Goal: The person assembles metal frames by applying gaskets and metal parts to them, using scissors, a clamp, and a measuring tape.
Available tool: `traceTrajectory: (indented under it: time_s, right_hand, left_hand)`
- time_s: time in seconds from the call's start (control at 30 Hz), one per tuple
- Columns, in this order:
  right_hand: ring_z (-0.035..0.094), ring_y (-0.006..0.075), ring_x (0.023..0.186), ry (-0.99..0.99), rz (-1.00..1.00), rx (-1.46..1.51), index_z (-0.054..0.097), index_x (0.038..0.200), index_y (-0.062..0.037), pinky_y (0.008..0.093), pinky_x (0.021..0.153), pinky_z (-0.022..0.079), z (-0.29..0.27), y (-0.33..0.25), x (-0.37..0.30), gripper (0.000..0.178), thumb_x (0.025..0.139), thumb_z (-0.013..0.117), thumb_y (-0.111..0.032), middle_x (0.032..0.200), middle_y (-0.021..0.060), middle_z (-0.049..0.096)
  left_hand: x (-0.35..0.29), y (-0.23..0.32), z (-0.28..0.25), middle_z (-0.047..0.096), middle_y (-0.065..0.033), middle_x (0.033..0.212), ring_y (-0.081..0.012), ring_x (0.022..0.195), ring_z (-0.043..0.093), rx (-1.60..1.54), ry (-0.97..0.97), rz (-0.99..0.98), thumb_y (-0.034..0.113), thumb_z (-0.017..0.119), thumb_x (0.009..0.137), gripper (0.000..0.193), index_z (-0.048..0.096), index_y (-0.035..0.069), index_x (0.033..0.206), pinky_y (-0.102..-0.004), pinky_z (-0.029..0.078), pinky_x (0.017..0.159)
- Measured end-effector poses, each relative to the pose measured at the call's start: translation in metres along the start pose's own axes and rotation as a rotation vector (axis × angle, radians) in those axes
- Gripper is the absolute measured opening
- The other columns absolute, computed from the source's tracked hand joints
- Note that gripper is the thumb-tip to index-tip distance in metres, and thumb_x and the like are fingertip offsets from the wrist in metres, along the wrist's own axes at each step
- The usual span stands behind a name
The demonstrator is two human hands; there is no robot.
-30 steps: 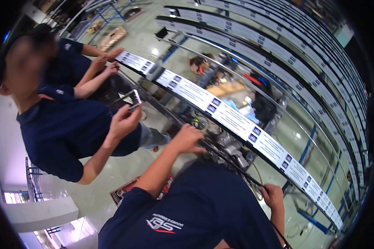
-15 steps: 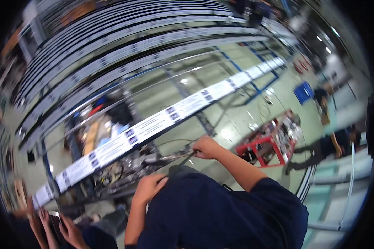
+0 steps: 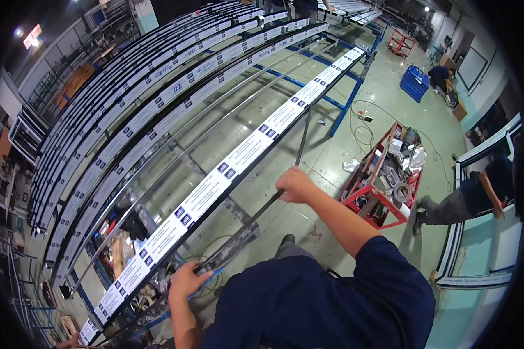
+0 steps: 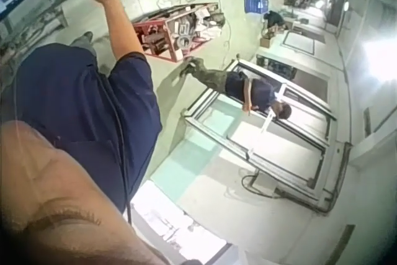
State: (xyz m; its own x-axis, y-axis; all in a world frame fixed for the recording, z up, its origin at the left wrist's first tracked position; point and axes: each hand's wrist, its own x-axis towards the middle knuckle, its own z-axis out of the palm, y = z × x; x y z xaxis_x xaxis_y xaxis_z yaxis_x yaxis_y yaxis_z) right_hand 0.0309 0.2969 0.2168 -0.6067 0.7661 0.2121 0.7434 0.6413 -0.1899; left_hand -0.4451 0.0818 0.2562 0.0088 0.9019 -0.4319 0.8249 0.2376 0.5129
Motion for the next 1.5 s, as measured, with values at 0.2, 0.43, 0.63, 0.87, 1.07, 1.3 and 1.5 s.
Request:
traceTrajectory:
  time_s: [0.2,0.43,0.63,0.87,1.07,1.3,1.5]
  right_hand:
    - [0.068,0.0310,0.099,0.065,-0.176,0.259,0.072,0.088,-0.0147,0.0481,0.091,0.049,-0.043,0.025,-0.008,0.021,0.075,0.078,-0.030,0.091,0.0069,0.071]
    - [0.069,0.0312,0.103,-0.154,-0.348,0.411,0.076,0.100,-0.0135,0.0499,0.098,0.050,-0.043,0.081,-0.018,0.023,0.081,0.079,-0.026,0.100,0.0069,0.074]
    - [0.071,0.0324,0.101,0.697,0.731,0.558,0.073,0.113,-0.0077,0.0416,0.087,0.057,-0.043,0.255,-0.025,0.030,0.096,0.079,-0.031,0.104,0.0139,0.074]
    - [0.056,0.0175,0.061,0.747,1.230,2.075,0.067,0.098,-0.0105,0.0331,0.063,0.054,-0.016,0.588,0.100,0.030,0.102,0.074,-0.040,0.073,-0.0017,0.056]
    - [0.036,0.0065,0.050,1.019,0.742,2.316,0.060,0.090,-0.0183,0.0240,0.049,0.036,-0.089,0.696,0.039,0.023,0.111,0.061,-0.028,0.061,-0.0079,0.041]
    - [0.053,0.0125,0.064,0.965,0.918,2.184,0.065,0.103,-0.0168,0.0358,0.073,0.051,-0.087,0.721,0.021,0.021,0.107,0.068,-0.037,0.076,-0.0056,0.054]
    - [0.059,0.0127,0.064,0.872,0.929,2.202,0.065,0.113,-0.0188,0.0396,0.076,0.057,-0.091,0.838,0.085,0.017,0.106,0.071,-0.033,0.079,-0.0062,0.059]
  left_hand:
    - [0.191,0.223,0.069,0.072,-0.0143,0.132,-0.0240,0.118,0.066,-0.479,-0.378,0.192,0.057,0.037,0.117,0.068,0.063,0.002,0.147,-0.0388,0.049,0.108]
    - [0.376,0.461,0.127,0.069,-0.0190,0.137,-0.0245,0.110,0.072,-0.862,-0.850,0.020,0.053,0.051,0.113,0.065,0.056,0.002,0.153,-0.0392,0.057,0.093]
    - [0.447,0.472,0.200,0.065,-0.0002,0.082,-0.0083,0.065,0.056,-0.697,-0.425,0.365,0.026,0.054,0.114,0.033,0.069,0.005,0.135,-0.0268,0.047,0.059]
    - [0.495,0.484,0.158,0.069,0.0001,0.091,-0.0077,0.071,0.059,-0.658,-0.957,0.426,0.024,0.057,0.114,0.048,0.056,0.002,0.156,-0.0244,0.049,0.066]
    - [0.577,0.461,0.094,0.072,-0.0003,0.094,-0.0075,0.081,0.063,-0.717,-0.889,0.172,0.023,0.062,0.112,0.045,0.061,0.001,0.151,-0.0241,0.052,0.074]
    - [0.655,0.616,0.126,0.078,-0.0077,0.114,-0.0149,0.106,0.072,-0.524,-0.845,0.298,0.027,0.074,0.104,0.045,0.068,0.001,0.141,-0.0317,0.057,0.097]
    - [0.739,0.831,0.188,0.073,-0.0163,0.128,-0.0252,0.115,0.071,-0.369,-0.458,0.596,0.034,0.079,0.098,0.055,0.066,0.001,0.140,-0.0369,0.055,0.102]
